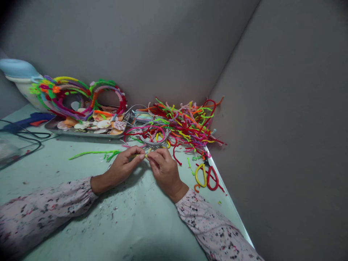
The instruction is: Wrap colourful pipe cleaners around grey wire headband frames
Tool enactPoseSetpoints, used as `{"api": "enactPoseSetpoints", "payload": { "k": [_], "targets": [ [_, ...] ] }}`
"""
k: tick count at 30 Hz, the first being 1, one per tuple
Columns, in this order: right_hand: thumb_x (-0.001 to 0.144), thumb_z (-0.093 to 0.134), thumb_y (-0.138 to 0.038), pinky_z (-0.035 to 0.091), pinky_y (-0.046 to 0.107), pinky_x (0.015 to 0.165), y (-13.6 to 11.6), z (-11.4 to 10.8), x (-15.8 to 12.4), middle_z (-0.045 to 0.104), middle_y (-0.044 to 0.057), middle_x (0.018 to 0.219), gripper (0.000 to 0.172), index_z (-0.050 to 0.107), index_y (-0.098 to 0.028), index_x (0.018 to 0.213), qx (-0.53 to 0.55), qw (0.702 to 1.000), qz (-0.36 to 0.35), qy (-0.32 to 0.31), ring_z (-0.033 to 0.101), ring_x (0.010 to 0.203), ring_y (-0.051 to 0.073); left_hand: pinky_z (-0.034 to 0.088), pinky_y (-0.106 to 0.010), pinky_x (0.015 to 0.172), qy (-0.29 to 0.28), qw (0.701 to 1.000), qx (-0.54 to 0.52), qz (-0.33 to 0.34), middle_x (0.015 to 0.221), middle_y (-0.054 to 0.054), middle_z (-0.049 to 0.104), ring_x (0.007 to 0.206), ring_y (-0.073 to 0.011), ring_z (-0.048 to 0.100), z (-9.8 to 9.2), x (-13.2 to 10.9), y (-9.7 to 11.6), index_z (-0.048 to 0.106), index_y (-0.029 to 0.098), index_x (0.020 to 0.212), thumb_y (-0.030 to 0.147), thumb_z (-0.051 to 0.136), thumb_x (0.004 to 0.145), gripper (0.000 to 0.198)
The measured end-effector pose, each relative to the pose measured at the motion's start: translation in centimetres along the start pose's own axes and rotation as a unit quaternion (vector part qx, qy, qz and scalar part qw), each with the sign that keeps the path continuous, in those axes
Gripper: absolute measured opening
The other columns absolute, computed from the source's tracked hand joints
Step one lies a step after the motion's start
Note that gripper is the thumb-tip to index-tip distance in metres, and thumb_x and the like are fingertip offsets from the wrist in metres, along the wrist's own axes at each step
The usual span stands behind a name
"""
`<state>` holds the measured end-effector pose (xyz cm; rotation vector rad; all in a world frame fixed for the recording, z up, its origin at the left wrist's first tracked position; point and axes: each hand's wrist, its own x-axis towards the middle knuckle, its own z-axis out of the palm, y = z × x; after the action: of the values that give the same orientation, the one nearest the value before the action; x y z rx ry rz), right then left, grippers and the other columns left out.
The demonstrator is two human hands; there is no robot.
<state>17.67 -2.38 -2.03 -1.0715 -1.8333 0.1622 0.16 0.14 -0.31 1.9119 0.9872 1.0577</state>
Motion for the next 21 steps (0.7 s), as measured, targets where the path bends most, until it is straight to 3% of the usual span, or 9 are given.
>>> {"api": "enactPoseSetpoints", "payload": {
  "k": [21],
  "targets": [
    [0.092,0.048,-0.019,0.049,0.032,0.076,-0.6,-0.01,0.32,0.057,0.006,0.094,0.008,0.055,-0.022,0.095,-0.017,0.998,0.024,-0.053,0.057,0.089,0.019,0.044,-0.029,0.074,0.002,0.999,0.036,0.009,0.082,-0.002,0.062,0.08,-0.0163,0.057,0.03,-0.01,-0.16,0.06,0.017,0.085,0.028,0.052,0.089,0.015]
  ]
}}
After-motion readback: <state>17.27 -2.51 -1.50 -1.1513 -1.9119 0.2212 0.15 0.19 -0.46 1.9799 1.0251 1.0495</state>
